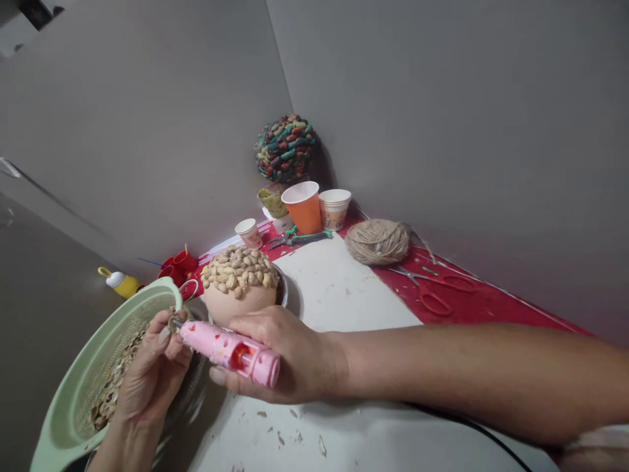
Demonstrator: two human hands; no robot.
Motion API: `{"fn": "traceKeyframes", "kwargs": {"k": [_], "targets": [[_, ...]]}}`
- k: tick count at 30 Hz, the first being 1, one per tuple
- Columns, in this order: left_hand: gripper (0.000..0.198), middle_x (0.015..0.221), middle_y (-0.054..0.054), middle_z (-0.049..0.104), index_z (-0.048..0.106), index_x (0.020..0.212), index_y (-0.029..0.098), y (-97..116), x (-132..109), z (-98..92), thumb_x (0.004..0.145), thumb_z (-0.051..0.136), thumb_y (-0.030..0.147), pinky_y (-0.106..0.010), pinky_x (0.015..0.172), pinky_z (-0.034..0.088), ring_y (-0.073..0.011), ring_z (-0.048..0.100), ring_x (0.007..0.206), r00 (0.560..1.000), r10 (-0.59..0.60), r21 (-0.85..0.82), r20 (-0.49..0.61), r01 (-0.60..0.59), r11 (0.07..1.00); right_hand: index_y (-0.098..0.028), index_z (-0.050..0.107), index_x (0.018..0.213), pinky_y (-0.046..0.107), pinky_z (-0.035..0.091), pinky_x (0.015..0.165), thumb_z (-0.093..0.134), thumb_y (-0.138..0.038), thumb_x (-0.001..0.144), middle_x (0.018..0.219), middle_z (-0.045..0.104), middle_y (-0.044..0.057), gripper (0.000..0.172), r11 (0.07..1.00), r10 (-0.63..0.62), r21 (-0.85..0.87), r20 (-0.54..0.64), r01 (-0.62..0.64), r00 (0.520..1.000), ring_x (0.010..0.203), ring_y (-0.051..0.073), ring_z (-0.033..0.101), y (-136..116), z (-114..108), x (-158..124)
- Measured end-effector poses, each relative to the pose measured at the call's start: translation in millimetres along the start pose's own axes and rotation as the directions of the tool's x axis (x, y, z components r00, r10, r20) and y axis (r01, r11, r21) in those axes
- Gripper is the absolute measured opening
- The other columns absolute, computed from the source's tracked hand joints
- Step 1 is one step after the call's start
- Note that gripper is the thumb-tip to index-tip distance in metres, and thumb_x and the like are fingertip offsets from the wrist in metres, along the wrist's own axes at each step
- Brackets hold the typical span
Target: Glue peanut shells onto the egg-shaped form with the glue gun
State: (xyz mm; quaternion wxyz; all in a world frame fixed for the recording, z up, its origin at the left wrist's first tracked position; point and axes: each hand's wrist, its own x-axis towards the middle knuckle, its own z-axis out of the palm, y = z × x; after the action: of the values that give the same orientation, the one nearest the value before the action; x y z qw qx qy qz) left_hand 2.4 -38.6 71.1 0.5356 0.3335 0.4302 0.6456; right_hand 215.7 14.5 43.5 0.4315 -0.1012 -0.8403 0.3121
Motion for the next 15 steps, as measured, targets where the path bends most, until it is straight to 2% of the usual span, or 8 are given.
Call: {"fn": "traceKeyframes", "kwargs": {"k": [6,15], "targets": [[0.033,0.086,0.0,0.068,0.071,0.095,0.021,-2.0,3.6,-2.9,0.065,0.084,0.018,-0.017,0.067,0.057,-0.0081,0.065,0.071,0.997,0.061,0.052,0.039,-0.063,0.997,-0.017,0.039,0.067,0.022,0.027,0.052,0.059,-0.033,0.087,0.06,0.038,-0.006,0.032,0.998,-0.048,-0.034,-0.014,0.047,0.999,0.052,0.006,0.031,1.7,0.7,-0.4],[0.03,0.086,-0.001,0.066,0.069,0.095,0.022,-5.4,6.1,-5.3,0.068,0.081,0.018,-0.018,0.073,0.053,-0.0103,0.062,0.078,0.982,0.185,0.157,0.043,-0.189,0.969,-0.018,0.041,0.067,0.023,0.028,0.051,0.058,-0.035,0.087,0.059,0.04,-0.005,0.031,0.998,-0.04,-0.058,-0.028,0.039,0.999,0.051,0.007,0.032,2.5,0.6,0.7]]}}
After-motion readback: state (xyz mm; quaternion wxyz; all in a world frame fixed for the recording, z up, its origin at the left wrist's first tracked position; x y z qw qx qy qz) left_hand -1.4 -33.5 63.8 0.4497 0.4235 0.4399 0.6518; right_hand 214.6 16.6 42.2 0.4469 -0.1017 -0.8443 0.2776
